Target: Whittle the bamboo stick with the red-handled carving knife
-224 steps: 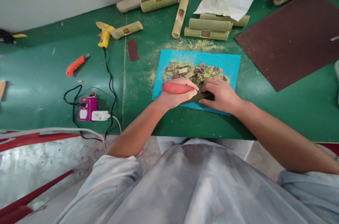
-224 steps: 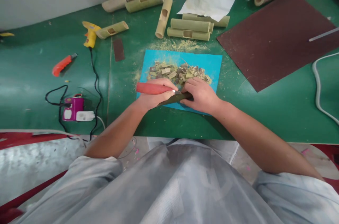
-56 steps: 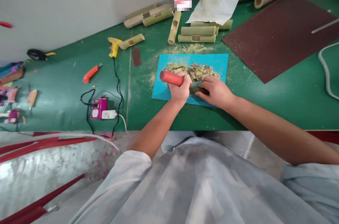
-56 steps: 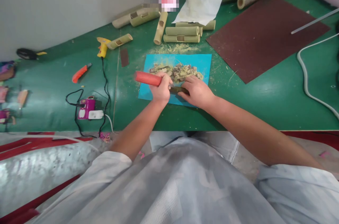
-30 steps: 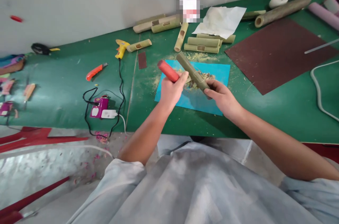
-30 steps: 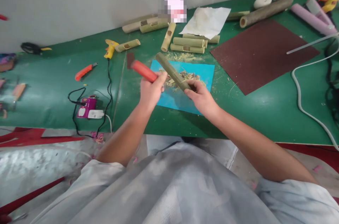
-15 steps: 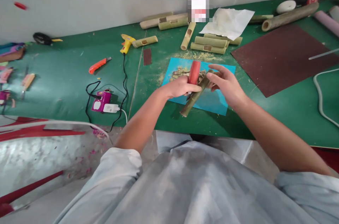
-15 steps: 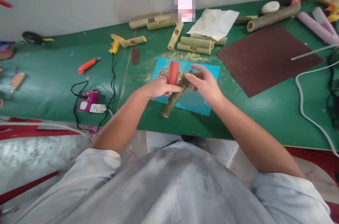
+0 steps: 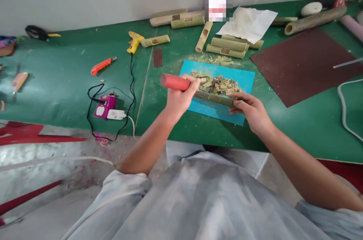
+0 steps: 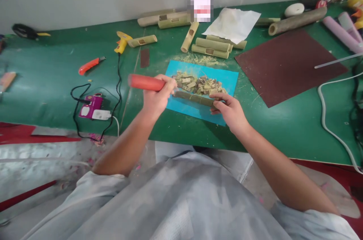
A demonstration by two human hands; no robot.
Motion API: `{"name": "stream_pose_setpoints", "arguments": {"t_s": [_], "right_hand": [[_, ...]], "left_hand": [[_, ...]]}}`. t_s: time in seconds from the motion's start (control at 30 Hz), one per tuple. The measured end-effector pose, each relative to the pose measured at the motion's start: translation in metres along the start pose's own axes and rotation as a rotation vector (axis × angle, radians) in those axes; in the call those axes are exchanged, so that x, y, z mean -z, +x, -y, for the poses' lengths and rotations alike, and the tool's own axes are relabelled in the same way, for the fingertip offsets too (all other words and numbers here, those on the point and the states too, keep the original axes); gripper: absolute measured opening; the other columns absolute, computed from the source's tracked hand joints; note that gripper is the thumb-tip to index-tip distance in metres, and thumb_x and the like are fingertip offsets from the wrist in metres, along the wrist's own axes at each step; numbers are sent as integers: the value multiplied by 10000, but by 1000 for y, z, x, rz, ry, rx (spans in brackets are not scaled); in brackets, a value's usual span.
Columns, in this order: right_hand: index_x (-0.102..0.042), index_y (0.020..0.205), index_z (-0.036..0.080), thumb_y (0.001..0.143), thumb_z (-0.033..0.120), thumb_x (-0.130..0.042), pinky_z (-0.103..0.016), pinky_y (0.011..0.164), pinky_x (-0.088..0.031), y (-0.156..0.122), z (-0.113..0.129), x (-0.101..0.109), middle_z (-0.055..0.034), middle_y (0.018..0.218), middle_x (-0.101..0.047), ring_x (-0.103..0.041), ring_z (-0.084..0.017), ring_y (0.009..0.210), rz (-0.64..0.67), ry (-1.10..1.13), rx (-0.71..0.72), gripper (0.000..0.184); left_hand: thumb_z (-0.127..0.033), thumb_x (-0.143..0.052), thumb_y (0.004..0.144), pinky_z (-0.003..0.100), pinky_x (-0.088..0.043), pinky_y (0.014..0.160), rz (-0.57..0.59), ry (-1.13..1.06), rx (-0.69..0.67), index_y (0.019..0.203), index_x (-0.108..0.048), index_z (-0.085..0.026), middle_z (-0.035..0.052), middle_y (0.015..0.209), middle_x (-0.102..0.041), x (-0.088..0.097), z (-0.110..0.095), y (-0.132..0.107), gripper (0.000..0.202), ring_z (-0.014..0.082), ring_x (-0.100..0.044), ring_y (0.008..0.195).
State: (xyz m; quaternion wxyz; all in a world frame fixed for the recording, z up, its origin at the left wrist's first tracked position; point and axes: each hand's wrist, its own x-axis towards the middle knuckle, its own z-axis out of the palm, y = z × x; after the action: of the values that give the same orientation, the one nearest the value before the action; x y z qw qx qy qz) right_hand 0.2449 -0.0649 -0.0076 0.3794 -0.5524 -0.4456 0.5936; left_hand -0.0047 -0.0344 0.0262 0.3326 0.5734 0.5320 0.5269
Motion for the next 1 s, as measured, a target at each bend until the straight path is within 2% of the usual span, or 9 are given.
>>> {"name": "stream_pose_setpoints", "arguments": {"t_s": [0.07,0.13,0.2,0.27,0.4,0.5,0.6,0.8,1.0], "right_hand": [[-765,1045,247,751,478,-738,-401,671,-611,-2,-6,-2,-13,881,-690,-673,-189,692,-8,-59,12,375],[-771,1040,248,693,436,-808,-411,711,-601,-3,-9,-3,-29,944,-713,-674,-209,753,-6,-141,41,397],[-773,1059,245,658,361,-844,-423,791,-598,-3,-11,-3,-50,1030,-730,-690,-239,861,17,-308,135,423],[-762,1108,229,711,306,-804,-420,822,-593,-3,-12,-2,-67,1057,-736,-696,-252,909,57,-547,276,406],[-744,1110,177,871,282,-670,-476,849,-575,-3,-15,-1,-112,958,-741,-675,-312,941,75,-929,507,271],[-744,1009,167,919,291,-620,-521,892,-542,-3,-16,-3,-156,957,-722,-638,-353,980,48,-1034,574,197],[-728,979,161,935,290,-600,-490,840,-525,-2,-17,-10,-175,991,-698,-621,-354,978,15,-1172,631,186],[-698,1030,171,915,390,-687,-464,807,-498,14,-17,-27,-169,1006,-680,-594,-349,968,32,-1215,673,247],[-683,943,183,919,296,-662,-455,819,-489,26,-25,-35,-161,970,-671,-572,-337,963,51,-1182,695,117]], "left_hand": [[-554,-773,876,291,-495,668,19,-22,13,696,-653,-208,-12,651,-600,-11,9,-9,408,106,-529,599],[-552,-783,864,292,-492,670,58,-52,52,707,-662,-209,-15,651,-594,-23,20,-14,396,105,-520,595],[-587,-791,840,294,-493,668,68,-84,79,681,-636,-207,-16,638,-584,-33,28,-17,440,109,-521,599],[-623,-778,836,296,-501,676,62,-100,85,671,-614,-205,-15,636,-582,-39,33,-16,478,111,-531,608],[-629,-736,867,295,-514,685,38,-118,68,706,-621,-206,-12,655,-588,-40,33,-13,467,110,-543,618],[-554,-706,911,294,-528,712,16,-88,13,749,-630,-210,-7,668,-603,-37,32,-12,388,114,-559,634],[-475,-691,919,296,-527,722,33,-11,-28,760,-620,-213,-7,673,-606,-36,34,-13,315,121,-567,645],[-340,-737,853,301,-517,747,86,52,-66,714,-595,-211,-7,708,-614,-42,34,-16,237,132,-575,687],[-417,-673,931,298,-492,705,85,42,-75,713,-553,-221,-31,652,-549,-47,38,-16,317,119,-527,628]]}}
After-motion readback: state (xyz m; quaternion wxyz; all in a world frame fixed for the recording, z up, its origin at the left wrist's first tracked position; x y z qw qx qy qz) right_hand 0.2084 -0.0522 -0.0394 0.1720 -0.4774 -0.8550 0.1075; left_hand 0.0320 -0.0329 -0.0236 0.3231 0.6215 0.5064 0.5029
